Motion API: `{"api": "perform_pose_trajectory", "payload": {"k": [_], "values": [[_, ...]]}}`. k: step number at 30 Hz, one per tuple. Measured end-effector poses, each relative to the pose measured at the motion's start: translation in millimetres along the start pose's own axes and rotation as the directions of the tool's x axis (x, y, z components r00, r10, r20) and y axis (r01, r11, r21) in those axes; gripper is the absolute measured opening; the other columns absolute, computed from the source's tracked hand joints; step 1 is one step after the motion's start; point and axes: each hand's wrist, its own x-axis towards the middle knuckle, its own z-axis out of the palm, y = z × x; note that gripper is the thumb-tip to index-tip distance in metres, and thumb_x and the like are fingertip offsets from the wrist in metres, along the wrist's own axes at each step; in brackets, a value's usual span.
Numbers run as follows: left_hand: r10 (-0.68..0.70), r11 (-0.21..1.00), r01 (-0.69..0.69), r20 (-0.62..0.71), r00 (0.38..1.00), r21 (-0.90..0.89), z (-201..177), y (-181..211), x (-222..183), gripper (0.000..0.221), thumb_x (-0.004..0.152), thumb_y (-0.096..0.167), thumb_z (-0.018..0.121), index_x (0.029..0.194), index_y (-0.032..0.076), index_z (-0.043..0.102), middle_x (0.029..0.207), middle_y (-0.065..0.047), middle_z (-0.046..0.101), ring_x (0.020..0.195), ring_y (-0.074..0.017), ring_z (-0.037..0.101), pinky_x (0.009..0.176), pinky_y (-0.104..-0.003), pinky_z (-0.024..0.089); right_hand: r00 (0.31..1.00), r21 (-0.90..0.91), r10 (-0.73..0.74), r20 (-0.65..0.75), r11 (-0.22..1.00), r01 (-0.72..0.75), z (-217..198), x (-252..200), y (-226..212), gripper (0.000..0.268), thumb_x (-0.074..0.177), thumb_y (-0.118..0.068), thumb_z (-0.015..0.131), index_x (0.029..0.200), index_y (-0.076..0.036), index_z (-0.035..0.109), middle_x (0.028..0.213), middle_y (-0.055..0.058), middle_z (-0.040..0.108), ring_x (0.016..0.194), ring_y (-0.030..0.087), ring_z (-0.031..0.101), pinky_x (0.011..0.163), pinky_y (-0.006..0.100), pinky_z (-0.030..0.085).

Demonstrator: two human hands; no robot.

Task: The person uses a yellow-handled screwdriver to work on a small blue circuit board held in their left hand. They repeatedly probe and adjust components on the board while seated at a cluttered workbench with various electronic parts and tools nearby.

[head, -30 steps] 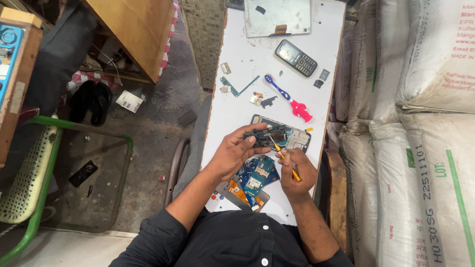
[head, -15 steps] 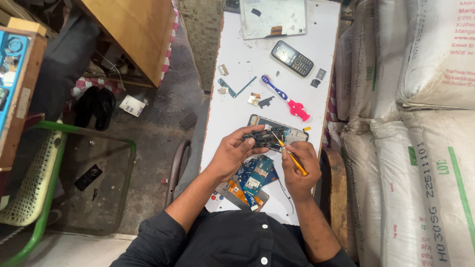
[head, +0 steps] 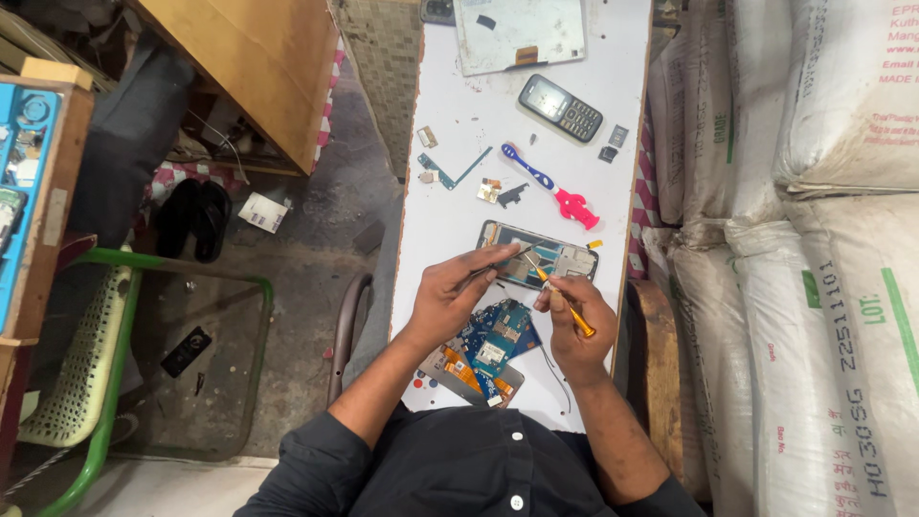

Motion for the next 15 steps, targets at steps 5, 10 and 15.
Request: {"api": "perform_pose_trajectory", "payload": {"k": [5,10,15], "values": [[0.06,0.993,-0.059,-0.011,0.998,0.1,-1,-4,-3,0.032,0.102,0.0,0.061,0.133,0.01,0.068,0.135,-0.01,0.071,0.127,-0.0214,0.069,0.108,-0.033,0.057,0.999,-0.048,-0.043,0.021,0.998,0.044,-1,-2,2,0.02,0.104,0.0,0.064,0.123,0.004,0.062,0.103,0.012,0.068,0.089,0.017,0.073,0.08,0.029,0.064],[0.058,0.99,-0.055,-0.022,0.998,0.129,0,-5,-2,0.031,0.102,0.002,0.062,0.131,0.011,0.068,0.134,-0.009,0.071,0.126,-0.0216,0.069,0.107,-0.034,0.058,0.99,-0.207,-0.141,0.017,0.968,0.141,3,4,-8,0.019,0.099,0.005,0.067,0.118,0.004,0.063,0.105,0.016,0.066,0.089,0.018,0.073,0.078,0.029,0.065],[0.055,0.987,-0.054,-0.004,0.998,0.15,1,-4,-2,0.031,0.102,0.001,0.062,0.13,0.011,0.069,0.133,-0.009,0.072,0.125,-0.0215,0.07,0.106,-0.034,0.058,0.993,-0.173,-0.115,0.019,0.978,0.117,5,5,-12,0.016,0.1,0.004,0.066,0.116,0.003,0.066,0.102,0.015,0.067,0.086,0.017,0.073,0.075,0.028,0.064]]}}
